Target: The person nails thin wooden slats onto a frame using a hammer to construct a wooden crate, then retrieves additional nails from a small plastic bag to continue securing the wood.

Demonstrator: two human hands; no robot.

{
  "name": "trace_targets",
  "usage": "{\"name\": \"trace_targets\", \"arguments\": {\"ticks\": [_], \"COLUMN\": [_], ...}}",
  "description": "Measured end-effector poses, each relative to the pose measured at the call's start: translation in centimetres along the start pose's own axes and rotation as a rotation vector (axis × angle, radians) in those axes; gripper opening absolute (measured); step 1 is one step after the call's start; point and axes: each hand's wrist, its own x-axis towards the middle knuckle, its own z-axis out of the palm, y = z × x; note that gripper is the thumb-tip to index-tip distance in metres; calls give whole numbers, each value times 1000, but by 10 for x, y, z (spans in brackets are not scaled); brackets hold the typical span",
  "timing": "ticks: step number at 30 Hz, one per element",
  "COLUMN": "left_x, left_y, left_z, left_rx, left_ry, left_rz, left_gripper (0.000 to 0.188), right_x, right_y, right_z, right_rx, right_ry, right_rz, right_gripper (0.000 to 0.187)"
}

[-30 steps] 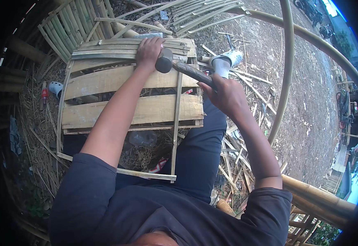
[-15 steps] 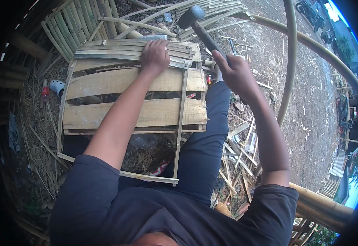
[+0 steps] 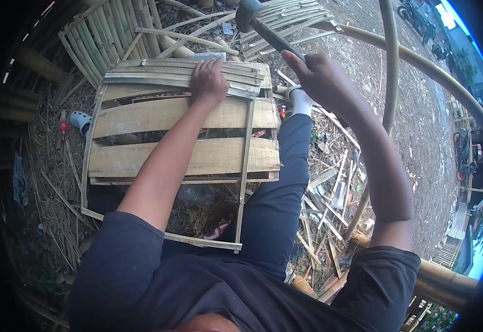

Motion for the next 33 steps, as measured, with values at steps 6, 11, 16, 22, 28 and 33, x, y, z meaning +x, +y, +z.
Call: {"name": "trace_targets", "arguments": {"ticks": [6, 11, 16, 22, 28, 33], "left_x": [-1, 1, 0, 1, 2, 2], "left_y": [-8, -1, -7, -3, -12, -4], "left_z": [7, 4, 4, 10, 3, 9], "left_rx": [-82, -73, -94, -141, -67, -139], "left_ry": [87, 63, 87, 130, 58, 97], "left_rz": [-46, -44, -53, -37, -59, -61], "left_gripper": [49, 50, 52, 54, 53, 53], "right_x": [0, 6, 7, -4, -12, -9], "right_y": [8, -8, -11, 26, -14, 25], "right_z": [33, 6, 15, 18, 8, 41], "right_rx": [-220, -283, -211, -459, -266, -315], "right_ry": [-420, -336, -187, -335, -169, -283], "right_rz": [20, -21, -196, -245, -201, -209], "right_gripper": [70, 72, 71, 60, 64, 56]}}
